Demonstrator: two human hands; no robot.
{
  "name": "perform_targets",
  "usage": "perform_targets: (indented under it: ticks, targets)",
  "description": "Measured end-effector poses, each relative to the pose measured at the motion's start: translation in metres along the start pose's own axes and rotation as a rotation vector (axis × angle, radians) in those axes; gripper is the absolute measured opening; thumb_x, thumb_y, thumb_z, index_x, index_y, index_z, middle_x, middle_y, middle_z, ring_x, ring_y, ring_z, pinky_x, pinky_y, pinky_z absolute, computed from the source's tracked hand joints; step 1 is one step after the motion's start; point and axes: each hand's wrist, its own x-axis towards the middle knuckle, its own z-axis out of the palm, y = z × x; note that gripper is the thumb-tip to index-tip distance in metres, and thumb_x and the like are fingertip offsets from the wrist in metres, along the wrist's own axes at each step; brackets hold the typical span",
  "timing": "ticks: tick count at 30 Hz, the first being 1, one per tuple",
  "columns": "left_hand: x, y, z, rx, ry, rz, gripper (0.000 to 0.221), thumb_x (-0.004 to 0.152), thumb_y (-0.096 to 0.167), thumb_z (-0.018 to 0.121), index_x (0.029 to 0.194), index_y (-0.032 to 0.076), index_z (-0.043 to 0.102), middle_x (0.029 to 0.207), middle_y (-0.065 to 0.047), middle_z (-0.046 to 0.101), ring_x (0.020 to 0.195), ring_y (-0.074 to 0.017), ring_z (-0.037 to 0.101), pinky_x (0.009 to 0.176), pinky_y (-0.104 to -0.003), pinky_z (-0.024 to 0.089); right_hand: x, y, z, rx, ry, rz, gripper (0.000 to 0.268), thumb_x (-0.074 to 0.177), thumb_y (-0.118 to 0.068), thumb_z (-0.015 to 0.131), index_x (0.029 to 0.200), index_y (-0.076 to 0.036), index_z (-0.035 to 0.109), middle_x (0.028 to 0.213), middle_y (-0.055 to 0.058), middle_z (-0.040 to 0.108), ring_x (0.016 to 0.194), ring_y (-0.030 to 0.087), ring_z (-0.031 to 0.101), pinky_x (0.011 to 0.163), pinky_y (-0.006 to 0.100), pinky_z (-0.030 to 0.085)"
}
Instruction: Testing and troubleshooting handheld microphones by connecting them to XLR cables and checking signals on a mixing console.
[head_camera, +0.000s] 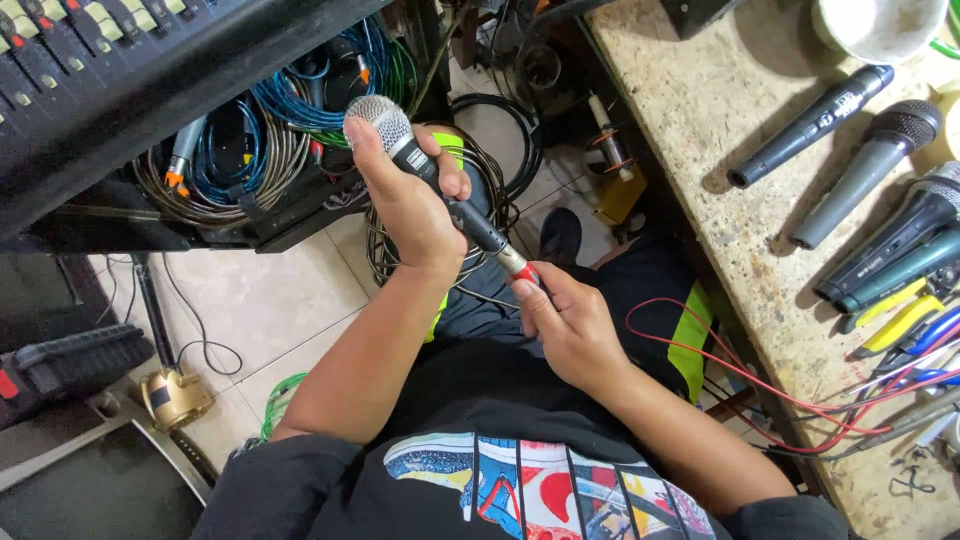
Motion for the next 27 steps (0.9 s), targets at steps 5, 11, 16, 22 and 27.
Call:
perform_targets:
  ticks: [5, 11, 16, 22, 27]
  targets:
    - [0.001, 0.020, 0.009, -0.085, -0.098, -0.104, 0.069, 0.090, 0.075, 0.036, 0.079, 0.009, 0.052, 0.048, -0.004, 0.039, 0.037, -0.0148, 0.038, 0.040, -0.027, 0.041, 0.000, 0.016, -0.005, 0.044, -0.036, -0.071, 0.029, 0.100, -0.020, 0.063, 0.122, -0.002, 0.071, 0.055, 0.005, 0.067, 0.049, 0.015, 0.057, 0.053, 0.030, 0.050]
    - [0.005, 0.051, 0.007, -0.224, -0.118, 0.084, 0.065, 0.093, 0.065, 0.042, 0.123, 0.008, 0.050, 0.070, -0.004, 0.048, 0.041, -0.0155, 0.040, 0.037, -0.030, 0.036, 0.003, 0.024, -0.041, -0.065, -0.092, -0.176, 0.089, 0.079, -0.029, 0.085, 0.153, -0.004, 0.042, 0.135, 0.015, 0.058, 0.129, 0.026, 0.055, 0.111, 0.047, 0.043]
    - [0.010, 0.061, 0.007, -0.249, -0.130, 0.182, 0.062, 0.095, 0.061, 0.044, 0.128, 0.009, 0.053, 0.076, -0.004, 0.051, 0.044, -0.0172, 0.042, 0.037, -0.033, 0.036, 0.001, 0.012, -0.045, -0.141, -0.067, -0.132, 0.092, 0.085, -0.039, 0.076, 0.157, -0.006, 0.030, 0.161, 0.017, 0.038, 0.151, 0.030, 0.039, 0.120, 0.050, 0.036]
    - [0.005, 0.053, 0.012, -0.213, -0.157, 0.197, 0.064, 0.096, 0.061, 0.043, 0.132, 0.009, 0.054, 0.078, -0.007, 0.051, 0.043, -0.0192, 0.041, 0.038, -0.033, 0.038, 0.001, 0.005, -0.043, -0.166, -0.100, -0.108, 0.081, 0.089, -0.040, 0.072, 0.155, -0.008, 0.036, 0.159, 0.014, 0.040, 0.148, 0.028, 0.043, 0.119, 0.048, 0.037]
    - [0.004, 0.052, 0.012, -0.215, -0.165, 0.193, 0.066, 0.096, 0.063, 0.044, 0.135, 0.011, 0.055, 0.079, -0.007, 0.051, 0.043, -0.0187, 0.041, 0.038, -0.033, 0.037, 0.000, 0.004, -0.043, -0.172, -0.085, -0.116, 0.080, 0.089, -0.040, 0.072, 0.153, -0.007, 0.038, 0.157, 0.015, 0.042, 0.146, 0.028, 0.045, 0.118, 0.047, 0.039]
